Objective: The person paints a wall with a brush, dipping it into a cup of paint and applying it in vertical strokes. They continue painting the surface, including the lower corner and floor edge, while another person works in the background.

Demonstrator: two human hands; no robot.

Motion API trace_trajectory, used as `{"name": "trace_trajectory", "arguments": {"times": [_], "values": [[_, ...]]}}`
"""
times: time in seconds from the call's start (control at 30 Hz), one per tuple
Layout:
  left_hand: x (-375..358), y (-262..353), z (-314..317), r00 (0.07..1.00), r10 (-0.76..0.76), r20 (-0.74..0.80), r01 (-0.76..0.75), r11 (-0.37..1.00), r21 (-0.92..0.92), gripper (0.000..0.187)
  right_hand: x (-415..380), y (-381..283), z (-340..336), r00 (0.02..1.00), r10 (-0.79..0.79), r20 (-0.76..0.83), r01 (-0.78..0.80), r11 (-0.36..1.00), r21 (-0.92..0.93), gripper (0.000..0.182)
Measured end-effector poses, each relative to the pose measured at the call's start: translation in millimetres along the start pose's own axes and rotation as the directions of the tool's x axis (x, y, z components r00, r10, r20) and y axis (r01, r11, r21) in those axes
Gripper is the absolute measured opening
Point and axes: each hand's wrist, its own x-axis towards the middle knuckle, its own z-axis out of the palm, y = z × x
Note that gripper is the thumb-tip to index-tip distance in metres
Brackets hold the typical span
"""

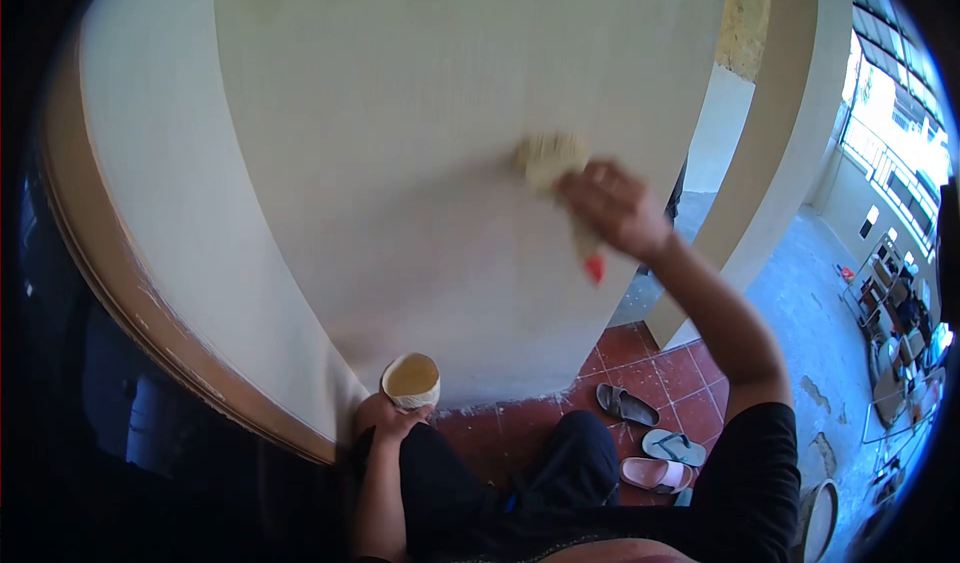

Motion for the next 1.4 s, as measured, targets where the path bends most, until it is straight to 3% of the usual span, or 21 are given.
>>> {"name": "trace_trajectory", "arguments": {"times": [0.17, 0.2, 0.3, 0.37, 0.43, 0.47, 0.5, 0.57, 0.63, 0.67, 0.77, 0.8, 0.9, 1.0, 1.03, 1.17, 1.2, 1.27, 1.3, 1.33, 1.4], "values": [[2.2, -10.2, -4.2, 0.998, 0.041, 0.055, -0.041, 0.999, 0.001, 0.081, -79.0, -86.2, 34.8, 0.932, -0.02, 0.361, -0.077, 0.965, 0.252, 0.028], [-0.4, -1.3, 6.5, 0.997, 0.04, -0.06, -0.042, 0.999, -0.025, 0.068, -82.7, -92.8, 35.9, 0.891, -0.024, 0.454, -0.152, 0.925, 0.347, 0.027], [-1.6, -5.3, -0.6, 0.998, 0.052, -0.029, -0.051, 0.997, 0.051, 0.073, -78.4, -53.7, 40.8, 0.891, -0.038, 0.453, -0.157, 0.91, 0.384, 0.025], [-2.1, -6.7, -3.7, 0.998, 0.067, 0.01, -0.067, 0.997, 0.04, 0.078, -38.0, -6.7, 25.6, 0.952, 0.008, 0.307, -0.11, 0.942, 0.317, 0.021], [0.0, -12.3, -4.7, 0.995, 0.09, 0.052, -0.091, 0.995, 0.03, 0.084, 10.4, 37.3, -4.9, 0.954, 0.233, 0.186, -0.278, 0.922, 0.269, 0.027], [-0.3, -19.1, -4.4, 0.995, 0.091, 0.042, -0.091, 0.996, -0.011, 0.085, 32.9, 55.0, -18.2, 0.851, 0.487, 0.196, -0.524, 0.761, 0.381, 0.022], [1.4, -22.2, -4.5, 0.995, 0.091, 0.034, -0.089, 0.995, -0.05, 0.085, 54.9, 76.6, -30.8, 0.837, 0.534, 0.119, -0.53, 0.738, 0.419, 0.019], [0.3, -6.7, -4.3, 0.996, 0.074, 0.043, -0.076, 0.997, 0.033, 0.087, 84.6, 111.9, -44.7, 0.851, 0.488, -0.194, -0.427, 0.858, 0.287, 0.02], [-0.8, -14.4, -8.7, 0.999, -0.02, 0.041, 0.017, 0.998, 0.06, 0.087, 111.3, 119.9, -61.9, 0.837, 0.427, -0.343, -0.407, 0.904, 0.131, 0.024], [1.3, -10.7, -2.5, 0.999, -0.016, 0.04, 0.014, 0.998, 0.055, 0.087, 130.3, 96.3, -71.9, 0.815, 0.44, -0.376, -0.381, 0.897, 0.224, 0.012], [4.5, -0.5, 10.6, 0.99, 0.109, -0.094, -0.108, 0.994, 0.012, 0.078, 111.6, 113.9, -52.1, 0.886, 0.255, -0.386, -0.253, 0.966, 0.058, 0.023], [5.3, -4.2, 8.3, 0.992, 0.096, -0.078, -0.097, 0.995, 0.002, 0.078, 104.8, 106.1, -49.1, 0.945, 0.029, -0.325, -0.07, 0.991, -0.117, 0.027], [0.4, -5.3, -0.5, 0.998, 0.039, -0.045, -0.04, 0.999, -0.022, 0.081, 55.0, 52.0, -25.4, 0.996, 0.059, -0.062, -0.059, 0.998, -0.006, 0.034], [0.4, -2.7, 6.4, 0.999, 0.039, -0.025, -0.04, 0.997, -0.064, 0.084, 13.7, 2.1, -1.3, 0.97, -0.217, 0.111, 0.2, 0.969, 0.145, 0.029], [3.4, 0.4, 8.1, 0.997, 0.073, -0.018, -0.074, 0.996, -0.056, 0.086, 11.1, -11.6, -3.7, 0.956, -0.196, 0.217, 0.144, 0.962, 0.233, 0.029], [4.3, -8.4, 2.0, 0.988, 0.149, 0.038, -0.151, 0.988, 0.034, 0.094, 38.9, 26.4, -22.8, 0.987, -0.116, 0.114, 0.089, 0.973, 0.214, 0.033], [1.4, -7.8, 0.3, 0.991, 0.133, 0.034, -0.134, 0.99, 0.051, 0.094, 50.5, 51.6, -27.2, 0.989, -0.146, -0.002, 0.146, 0.986, 0.077, 0.025], [1.6, -4.2, 1.0, 0.996, 0.089, 0.028, -0.091, 0.993, 0.08, 0.094, 84.2, 82.1, -46.5, 0.965, -0.053, -0.257, 0.017, 0.99, -0.14, 0.025], [2.6, -3.1, 3.2, 0.997, 0.078, 0.026, -0.08, 0.992, 0.094, 0.094, 99.6, 96.9, -49.4, 0.914, -0.004, -0.405, -0.058, 0.988, -0.14, 0.021], [3.4, -2.8, 5.6, 0.994, 0.108, 0.022, -0.109, 0.992, 0.056, 0.094, 107.7, 118.5, -52.8, 0.893, 0.014, -0.449, -0.098, 0.982, -0.164, 0.019], [5.4, -6.9, 3.9, 0.992, 0.127, 0.025, -0.128, 0.991, 0.049, 0.093, 126.8, 112.1, -58.3, 0.934, 0.071, -0.35, -0.113, 0.989, -0.101, 0.016]]}}
